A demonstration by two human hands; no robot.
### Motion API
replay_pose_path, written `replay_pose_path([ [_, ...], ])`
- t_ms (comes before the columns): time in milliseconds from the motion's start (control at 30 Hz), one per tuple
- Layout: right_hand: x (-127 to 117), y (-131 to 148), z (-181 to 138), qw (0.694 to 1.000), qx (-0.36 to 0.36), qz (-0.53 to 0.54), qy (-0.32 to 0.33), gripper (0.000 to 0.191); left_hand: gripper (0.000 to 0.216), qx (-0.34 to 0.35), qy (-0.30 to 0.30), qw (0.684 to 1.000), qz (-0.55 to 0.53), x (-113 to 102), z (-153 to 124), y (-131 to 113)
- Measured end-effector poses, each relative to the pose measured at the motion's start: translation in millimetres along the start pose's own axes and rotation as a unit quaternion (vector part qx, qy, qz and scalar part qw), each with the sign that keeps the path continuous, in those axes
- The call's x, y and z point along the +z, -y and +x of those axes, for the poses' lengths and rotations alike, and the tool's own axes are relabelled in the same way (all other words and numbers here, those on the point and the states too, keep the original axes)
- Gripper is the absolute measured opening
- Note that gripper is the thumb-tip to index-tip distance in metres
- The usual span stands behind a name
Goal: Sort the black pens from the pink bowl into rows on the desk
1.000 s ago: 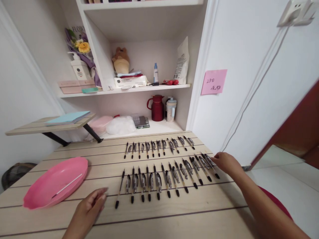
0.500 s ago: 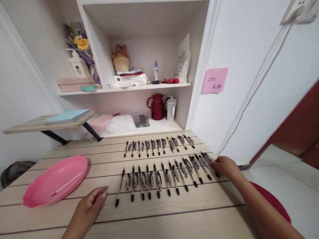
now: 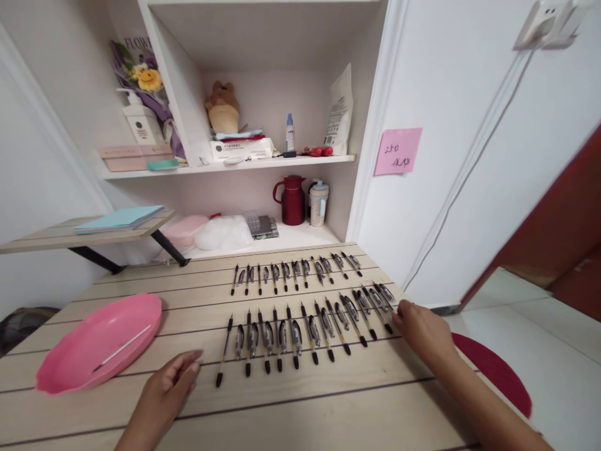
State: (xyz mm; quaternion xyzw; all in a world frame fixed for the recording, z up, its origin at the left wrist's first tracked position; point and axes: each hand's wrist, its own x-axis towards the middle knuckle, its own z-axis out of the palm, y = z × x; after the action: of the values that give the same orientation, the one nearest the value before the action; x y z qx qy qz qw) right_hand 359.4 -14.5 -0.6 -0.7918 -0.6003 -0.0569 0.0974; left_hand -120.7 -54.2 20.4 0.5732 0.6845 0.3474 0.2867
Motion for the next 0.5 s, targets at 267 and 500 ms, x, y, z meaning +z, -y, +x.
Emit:
replay_pose_path([
  [267,8,2,-7,0.996,-0.085,-0.003,-0.015,0.012,0.048,0.01,-0.011,1.0,-0.011,-1,-4,-4],
  [500,-4,0,-2,0.998,-0.008,0.054,-0.043,0.01,0.047,0.009,-0.042,0.999,-0.03,-3,-4,-4],
])
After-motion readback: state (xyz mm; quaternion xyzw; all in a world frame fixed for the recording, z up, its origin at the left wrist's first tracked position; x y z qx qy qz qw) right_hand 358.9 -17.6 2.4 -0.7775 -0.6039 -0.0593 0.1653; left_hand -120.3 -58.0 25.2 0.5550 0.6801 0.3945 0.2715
